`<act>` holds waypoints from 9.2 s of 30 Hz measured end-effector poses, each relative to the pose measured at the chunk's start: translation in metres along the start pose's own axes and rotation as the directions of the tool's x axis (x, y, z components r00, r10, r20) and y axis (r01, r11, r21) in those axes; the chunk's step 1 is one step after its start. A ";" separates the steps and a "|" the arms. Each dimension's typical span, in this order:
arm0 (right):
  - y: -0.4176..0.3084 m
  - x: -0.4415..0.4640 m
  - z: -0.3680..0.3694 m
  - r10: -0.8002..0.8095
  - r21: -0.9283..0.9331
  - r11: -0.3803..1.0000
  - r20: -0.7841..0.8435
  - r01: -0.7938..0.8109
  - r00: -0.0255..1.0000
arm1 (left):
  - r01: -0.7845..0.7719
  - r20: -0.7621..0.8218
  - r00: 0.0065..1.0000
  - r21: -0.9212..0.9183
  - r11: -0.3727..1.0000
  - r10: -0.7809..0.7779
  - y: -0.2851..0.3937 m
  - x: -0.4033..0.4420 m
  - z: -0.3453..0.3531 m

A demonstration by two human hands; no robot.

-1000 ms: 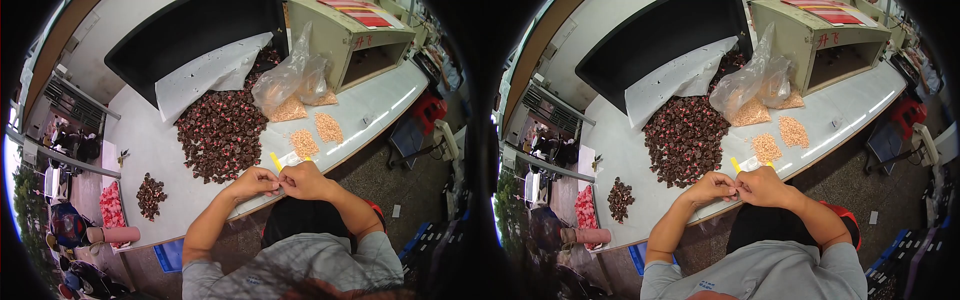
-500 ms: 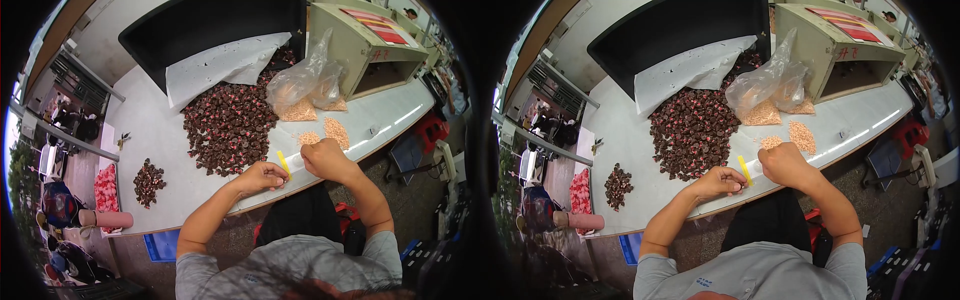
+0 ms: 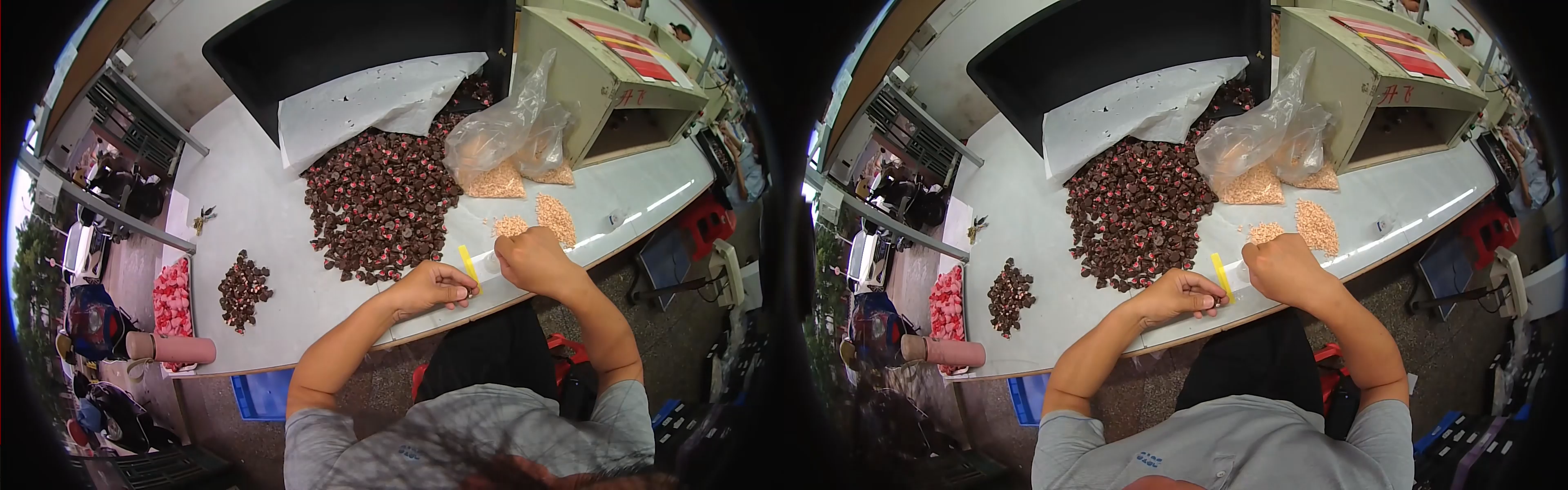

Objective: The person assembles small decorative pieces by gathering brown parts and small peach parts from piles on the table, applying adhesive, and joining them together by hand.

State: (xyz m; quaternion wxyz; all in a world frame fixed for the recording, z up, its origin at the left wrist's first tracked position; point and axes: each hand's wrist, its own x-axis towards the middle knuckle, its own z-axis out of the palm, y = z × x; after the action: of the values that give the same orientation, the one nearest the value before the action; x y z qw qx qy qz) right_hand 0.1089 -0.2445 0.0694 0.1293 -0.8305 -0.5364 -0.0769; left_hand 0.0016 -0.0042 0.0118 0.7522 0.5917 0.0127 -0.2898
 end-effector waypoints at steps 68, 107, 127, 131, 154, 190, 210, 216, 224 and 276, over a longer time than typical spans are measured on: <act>0.019 -0.072 0.091 0.652 0.763 0.634 -0.443 -0.123 0.615 | 0.741 -0.326 0.271 0.671 0.020 0.906 -0.023 -0.175 -0.140; 0.015 -0.071 0.066 0.588 0.669 0.697 -0.327 -0.259 0.740 | -0.334 -0.478 0.698 0.442 0.833 0.534 0.020 -0.079 -0.029; 0.005 -0.080 0.033 0.466 0.372 0.855 -0.247 -0.361 0.849 | -0.170 -0.102 0.979 0.042 0.985 0.174 0.011 -0.006 -0.011; 0.002 -0.073 0.031 0.446 0.351 0.864 -0.203 -0.361 0.872 | -0.104 -0.054 0.993 0.009 0.995 0.104 0.005 -0.005 -0.008; -0.041 -0.063 0.045 0.490 0.789 0.574 -0.115 -0.220 0.864 | -0.040 -0.023 0.999 0.038 0.998 0.041 -0.001 0.001 0.010; -0.059 -0.034 0.052 0.103 0.352 0.933 -0.466 0.077 0.879 | 0.001 0.065 0.998 -0.023 1.000 0.001 -0.001 -0.001 0.003; -0.050 -0.033 0.044 0.101 0.477 0.875 -0.348 0.083 0.932 | 0.006 0.089 0.996 0.014 1.000 -0.008 0.000 -0.001 0.004; -0.047 -0.034 0.042 0.077 0.525 0.847 -0.275 0.082 0.958 | 0.005 0.100 0.995 0.023 1.000 -0.008 -0.005 0.001 0.002; -0.048 -0.033 0.045 0.056 0.465 0.877 -0.354 0.124 0.934 | 0.016 0.074 0.997 -0.007 1.000 -0.015 -0.002 -0.001 0.004; -0.042 -0.016 0.034 0.179 0.483 0.875 -0.287 -0.019 0.941 | -0.031 -0.105 0.994 -0.159 0.987 0.014 -0.004 0.005 -0.001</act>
State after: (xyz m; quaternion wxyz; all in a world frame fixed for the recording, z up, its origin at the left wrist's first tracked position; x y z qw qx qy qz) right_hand 0.0633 -0.2315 0.0385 0.4179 -0.7762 -0.4666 -0.0716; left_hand 0.0037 -0.0060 0.0063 0.7990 0.5434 0.0682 -0.2481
